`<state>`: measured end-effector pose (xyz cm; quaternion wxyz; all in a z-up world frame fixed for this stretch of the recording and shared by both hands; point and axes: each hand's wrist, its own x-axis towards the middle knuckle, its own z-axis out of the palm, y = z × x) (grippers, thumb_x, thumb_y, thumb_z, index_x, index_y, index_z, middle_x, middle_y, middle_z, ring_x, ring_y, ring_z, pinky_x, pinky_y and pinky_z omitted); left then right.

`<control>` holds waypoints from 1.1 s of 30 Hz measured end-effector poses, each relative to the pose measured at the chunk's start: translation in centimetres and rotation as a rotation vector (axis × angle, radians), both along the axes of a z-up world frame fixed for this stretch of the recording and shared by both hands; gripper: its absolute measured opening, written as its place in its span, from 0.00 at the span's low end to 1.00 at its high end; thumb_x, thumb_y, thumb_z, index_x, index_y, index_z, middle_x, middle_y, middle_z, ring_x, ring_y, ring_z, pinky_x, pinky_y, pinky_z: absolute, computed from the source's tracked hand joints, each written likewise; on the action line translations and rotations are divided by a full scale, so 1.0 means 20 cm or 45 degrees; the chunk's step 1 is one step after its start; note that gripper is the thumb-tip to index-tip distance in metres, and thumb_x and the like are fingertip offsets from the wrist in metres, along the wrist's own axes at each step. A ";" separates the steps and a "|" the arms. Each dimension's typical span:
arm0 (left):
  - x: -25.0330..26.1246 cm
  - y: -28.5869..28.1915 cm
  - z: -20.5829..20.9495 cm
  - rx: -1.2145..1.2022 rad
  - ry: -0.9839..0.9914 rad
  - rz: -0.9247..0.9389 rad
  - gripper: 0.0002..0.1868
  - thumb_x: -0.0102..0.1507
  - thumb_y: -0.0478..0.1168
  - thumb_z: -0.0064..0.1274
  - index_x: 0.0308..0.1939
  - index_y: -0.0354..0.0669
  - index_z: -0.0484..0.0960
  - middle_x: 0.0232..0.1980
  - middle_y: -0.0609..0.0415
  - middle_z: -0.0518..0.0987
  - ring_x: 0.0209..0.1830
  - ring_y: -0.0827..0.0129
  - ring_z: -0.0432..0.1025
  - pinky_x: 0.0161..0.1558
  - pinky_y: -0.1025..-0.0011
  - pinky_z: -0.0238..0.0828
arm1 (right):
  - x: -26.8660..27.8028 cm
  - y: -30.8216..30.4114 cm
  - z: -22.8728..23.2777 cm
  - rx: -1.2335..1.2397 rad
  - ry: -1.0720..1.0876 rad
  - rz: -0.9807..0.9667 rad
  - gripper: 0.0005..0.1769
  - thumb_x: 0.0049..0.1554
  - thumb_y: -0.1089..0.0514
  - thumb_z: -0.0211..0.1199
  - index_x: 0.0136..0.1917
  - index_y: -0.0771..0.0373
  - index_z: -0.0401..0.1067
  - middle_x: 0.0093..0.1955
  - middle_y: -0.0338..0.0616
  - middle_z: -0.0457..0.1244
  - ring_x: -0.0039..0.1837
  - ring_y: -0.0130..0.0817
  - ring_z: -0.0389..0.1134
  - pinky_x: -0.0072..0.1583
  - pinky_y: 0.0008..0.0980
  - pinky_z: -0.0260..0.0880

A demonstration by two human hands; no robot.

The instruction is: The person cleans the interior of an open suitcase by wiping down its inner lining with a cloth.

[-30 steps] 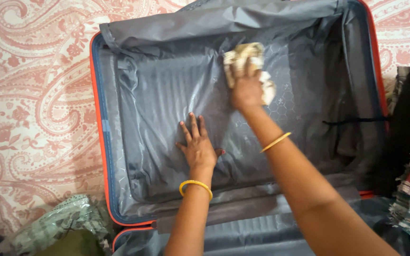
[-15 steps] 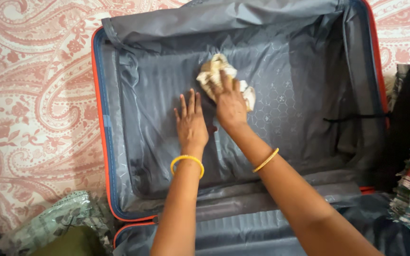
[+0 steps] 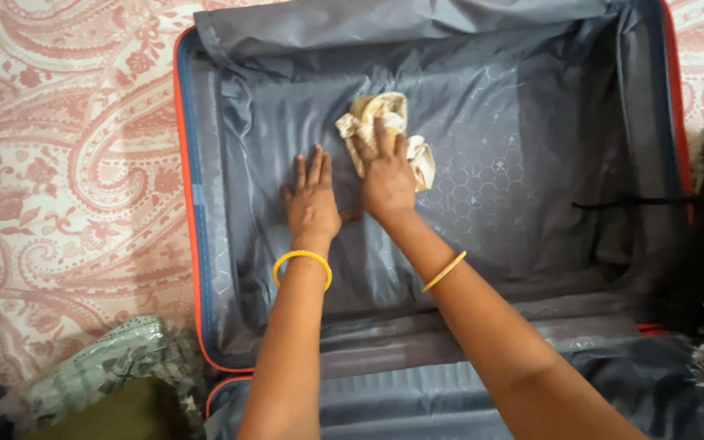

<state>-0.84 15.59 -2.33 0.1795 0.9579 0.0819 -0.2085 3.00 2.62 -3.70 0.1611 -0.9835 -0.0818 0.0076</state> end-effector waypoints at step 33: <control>-0.25 0.34 -0.13 -0.203 -0.495 0.289 0.60 0.49 0.48 0.72 0.77 0.36 0.52 0.81 0.41 0.52 0.80 0.48 0.49 0.76 0.64 0.50 | 0.24 0.45 -0.17 0.279 0.055 0.322 0.35 0.47 0.62 0.63 0.68 0.44 0.74 0.81 0.48 0.49 0.77 0.64 0.49 0.75 0.51 0.54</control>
